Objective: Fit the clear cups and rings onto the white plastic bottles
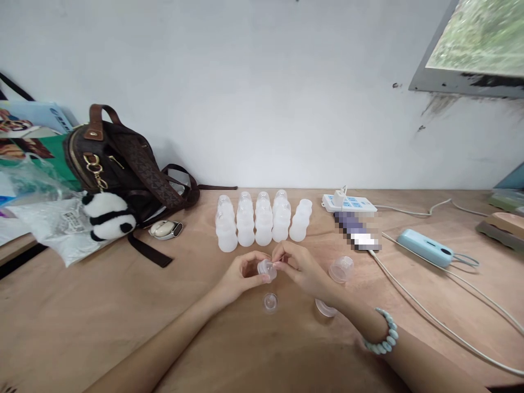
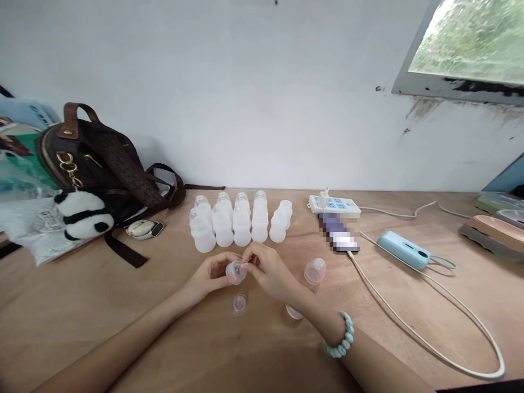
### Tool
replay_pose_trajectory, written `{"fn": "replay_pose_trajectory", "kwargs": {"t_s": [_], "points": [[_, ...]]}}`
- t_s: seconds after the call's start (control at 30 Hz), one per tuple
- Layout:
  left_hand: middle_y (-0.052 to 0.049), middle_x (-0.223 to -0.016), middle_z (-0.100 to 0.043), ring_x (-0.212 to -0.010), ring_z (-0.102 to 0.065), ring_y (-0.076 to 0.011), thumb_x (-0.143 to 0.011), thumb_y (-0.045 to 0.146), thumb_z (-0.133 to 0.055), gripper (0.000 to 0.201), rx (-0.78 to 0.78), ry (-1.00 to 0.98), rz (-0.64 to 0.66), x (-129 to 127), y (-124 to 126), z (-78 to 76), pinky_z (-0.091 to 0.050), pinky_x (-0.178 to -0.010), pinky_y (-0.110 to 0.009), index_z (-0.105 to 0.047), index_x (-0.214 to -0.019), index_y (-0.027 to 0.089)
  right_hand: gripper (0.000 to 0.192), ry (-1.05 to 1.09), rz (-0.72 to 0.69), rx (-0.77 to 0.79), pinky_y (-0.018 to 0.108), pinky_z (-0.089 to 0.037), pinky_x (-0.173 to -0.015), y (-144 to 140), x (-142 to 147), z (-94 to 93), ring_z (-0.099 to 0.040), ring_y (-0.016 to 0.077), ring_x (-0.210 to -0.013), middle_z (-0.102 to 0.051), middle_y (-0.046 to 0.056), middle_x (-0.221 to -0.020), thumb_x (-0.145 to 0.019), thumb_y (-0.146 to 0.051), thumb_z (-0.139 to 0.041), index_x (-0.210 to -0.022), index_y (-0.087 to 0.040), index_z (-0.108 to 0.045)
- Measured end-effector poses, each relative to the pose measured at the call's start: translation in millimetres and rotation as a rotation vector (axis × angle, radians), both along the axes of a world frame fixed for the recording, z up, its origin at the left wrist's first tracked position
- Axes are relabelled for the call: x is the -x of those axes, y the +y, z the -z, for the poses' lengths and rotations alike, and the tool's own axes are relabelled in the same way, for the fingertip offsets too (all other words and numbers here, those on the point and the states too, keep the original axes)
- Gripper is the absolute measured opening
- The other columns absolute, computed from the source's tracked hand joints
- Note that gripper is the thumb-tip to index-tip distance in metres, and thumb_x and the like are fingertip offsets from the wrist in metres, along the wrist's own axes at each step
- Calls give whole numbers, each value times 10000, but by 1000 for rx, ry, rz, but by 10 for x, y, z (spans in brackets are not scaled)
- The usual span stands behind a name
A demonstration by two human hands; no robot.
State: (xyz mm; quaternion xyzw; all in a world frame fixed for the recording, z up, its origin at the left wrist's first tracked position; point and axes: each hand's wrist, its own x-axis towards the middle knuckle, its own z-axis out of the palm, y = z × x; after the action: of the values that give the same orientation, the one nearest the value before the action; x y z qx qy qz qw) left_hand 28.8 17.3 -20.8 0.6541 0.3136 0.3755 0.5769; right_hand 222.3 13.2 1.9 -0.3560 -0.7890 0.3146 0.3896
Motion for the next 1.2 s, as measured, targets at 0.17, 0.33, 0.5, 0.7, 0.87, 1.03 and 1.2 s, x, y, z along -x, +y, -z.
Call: {"fn": "replay_pose_trajectory", "kwargs": {"t_s": [0.17,0.33,0.5,0.7,0.87,1.03,1.2], "points": [[12,-694,-631,-653,-575,-139,-655,486,-816,427,102,-103,-57,-21,-65,-36,-437,-669,-257,-556,-785,172,111,223,-59,150,275,-487,-666,-60,40,-2,-575,136,-715,-586,9,-814,-872,-210,-562,-775,-205,-509],[-27,-700,-682,-642,-629,-163,-614,603,-803,525,94,-83,-18,28,-70,-111,-459,-630,-260,-557,-768,165,149,203,-10,71,275,-439,-668,-102,44,-42,-546,141,-726,-569,11,-798,-887,-224,-554,-747,-203,-507],[-30,-671,-678,-623,-650,-179,-576,642,-809,565,89,-88,3,67,-58,-185,-483,-622,-275,-564,-762,168,162,231,32,-30,277,-430,-666,-130,11,-137,-544,147,-721,-571,11,-791,-905,-239,-548,-749,-208,-516],[-20,-699,-664,-652,-641,-174,-610,615,-804,537,109,-118,16,67,-39,-89,-503,-677,-294,-602,-802,156,161,128,44,-163,290,-456,-673,-124,-5,-127,-560,158,-735,-585,23,-804,-935,-237,-538,-777,-207,-543],[-31,-822,-688,-773,-628,-175,-726,502,-776,412,74,-86,19,40,-45,-37,-473,-752,-284,-664,-913,152,196,-89,-29,-216,369,-498,-840,-82,-79,-131,-583,212,-962,-601,83,-1035,-898,-277,-637,-1076,-216,-586],[-60,-971,-722,-932,-647,-223,-760,493,-755,414,81,-59,38,10,-51,-21,-474,-842,-323,-691,-1013,171,264,-238,-85,-245,408,-492,-887,-80,-100,-143,-574,235,-1022,-596,94,-1105,-843,-294,-717,-1066,-208,-605],[-68,-945,-738,-909,-659,-231,-745,537,-754,450,93,-60,94,10,-35,33,-475,-843,-335,-703,-985,158,367,-300,-125,-266,390,-503,-856,-95,-65,-128,-580,241,-1015,-623,91,-1101,-786,-292,-771,-1079,-198,-570]]}}
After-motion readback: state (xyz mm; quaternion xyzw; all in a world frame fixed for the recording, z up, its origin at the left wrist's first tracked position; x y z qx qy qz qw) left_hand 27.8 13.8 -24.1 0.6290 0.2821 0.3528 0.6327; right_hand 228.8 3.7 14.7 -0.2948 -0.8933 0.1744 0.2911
